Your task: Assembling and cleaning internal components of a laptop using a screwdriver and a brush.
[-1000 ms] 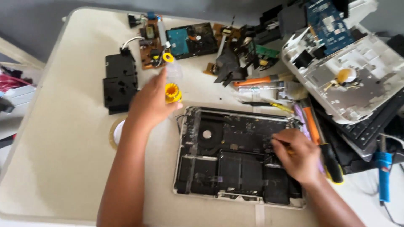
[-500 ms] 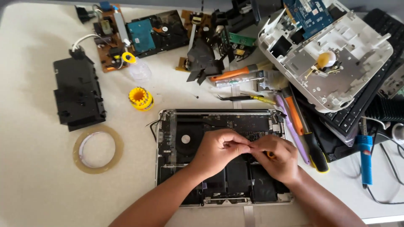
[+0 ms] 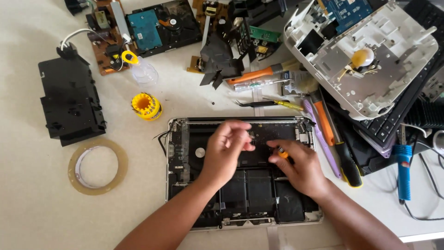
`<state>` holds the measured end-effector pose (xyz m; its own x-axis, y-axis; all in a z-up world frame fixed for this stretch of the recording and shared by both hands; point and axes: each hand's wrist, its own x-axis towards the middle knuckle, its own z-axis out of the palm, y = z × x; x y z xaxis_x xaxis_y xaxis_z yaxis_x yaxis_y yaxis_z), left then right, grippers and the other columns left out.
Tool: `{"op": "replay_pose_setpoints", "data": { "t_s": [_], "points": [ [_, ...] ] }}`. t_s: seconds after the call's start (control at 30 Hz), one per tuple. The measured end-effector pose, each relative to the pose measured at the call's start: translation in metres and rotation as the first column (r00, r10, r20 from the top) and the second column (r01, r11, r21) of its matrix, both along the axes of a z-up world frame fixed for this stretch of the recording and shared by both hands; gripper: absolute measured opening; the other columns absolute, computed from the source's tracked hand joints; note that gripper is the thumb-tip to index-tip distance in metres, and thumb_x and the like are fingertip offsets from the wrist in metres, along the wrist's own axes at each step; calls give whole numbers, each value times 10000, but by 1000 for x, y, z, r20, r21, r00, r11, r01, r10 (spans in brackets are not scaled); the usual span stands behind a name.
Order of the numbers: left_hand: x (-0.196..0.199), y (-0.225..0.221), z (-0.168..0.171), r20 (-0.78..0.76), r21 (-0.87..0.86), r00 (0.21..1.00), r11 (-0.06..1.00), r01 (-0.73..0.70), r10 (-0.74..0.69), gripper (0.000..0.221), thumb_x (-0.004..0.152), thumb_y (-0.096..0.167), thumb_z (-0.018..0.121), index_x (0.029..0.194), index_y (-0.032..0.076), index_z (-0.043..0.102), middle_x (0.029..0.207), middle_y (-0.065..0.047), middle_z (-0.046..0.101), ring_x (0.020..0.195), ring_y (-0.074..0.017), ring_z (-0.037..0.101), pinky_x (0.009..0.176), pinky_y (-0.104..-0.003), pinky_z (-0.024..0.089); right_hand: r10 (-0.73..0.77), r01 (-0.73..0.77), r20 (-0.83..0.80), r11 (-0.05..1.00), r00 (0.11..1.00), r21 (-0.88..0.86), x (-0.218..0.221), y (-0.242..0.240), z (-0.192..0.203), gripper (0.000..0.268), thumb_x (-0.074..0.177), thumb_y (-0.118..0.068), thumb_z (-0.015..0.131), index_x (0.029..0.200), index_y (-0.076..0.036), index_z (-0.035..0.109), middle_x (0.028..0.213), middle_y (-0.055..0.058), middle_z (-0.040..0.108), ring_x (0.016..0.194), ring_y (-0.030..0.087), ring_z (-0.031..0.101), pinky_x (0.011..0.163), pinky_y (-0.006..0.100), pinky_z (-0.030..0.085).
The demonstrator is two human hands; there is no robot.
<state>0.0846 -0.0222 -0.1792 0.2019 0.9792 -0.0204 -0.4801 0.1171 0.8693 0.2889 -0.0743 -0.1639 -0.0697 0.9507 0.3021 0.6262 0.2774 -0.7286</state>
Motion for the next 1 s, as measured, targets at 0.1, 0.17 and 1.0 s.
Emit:
{"op": "replay_pose_setpoints", "data": {
  "t_s": [0.1, 0.17, 1.0],
  "points": [
    [2, -4, 4, -167, 122, 984, 989, 84, -63, 201, 987, 83, 658, 1171, 3, 679, 889, -124, 688, 800, -179, 739, 765, -396, 674, 101, -102, 21, 990, 995, 101, 3, -2, -5, 344, 895, -242, 750, 1198, -80, 765, 833, 130, 748, 711, 354, 722, 669, 446, 594],
    [4, -5, 3, -207, 164, 975, 980, 113, -77, 199, 961, 36, 686, 1153, -11, 710, 914, -149, 719, 805, -187, 751, 745, -354, 669, 141, -151, 76, 977, 987, 152, 6, -2, -4, 450, 1015, -366, 520, 1257, -58, 741, 878, 141, 722, 754, 375, 703, 706, 455, 590],
    [2, -12, 22, -423, 540, 903, 822, 181, 80, 277, 899, -23, 746, 1173, 19, 730, 832, -123, 748, 747, -259, 761, 670, -317, 655, 89, -162, 208, 916, 974, 367, 13, -3, 0, 197, 799, -105, 830, 994, -74, 825, 755, 98, 676, 675, 287, 684, 664, 378, 594]
  ]
}}
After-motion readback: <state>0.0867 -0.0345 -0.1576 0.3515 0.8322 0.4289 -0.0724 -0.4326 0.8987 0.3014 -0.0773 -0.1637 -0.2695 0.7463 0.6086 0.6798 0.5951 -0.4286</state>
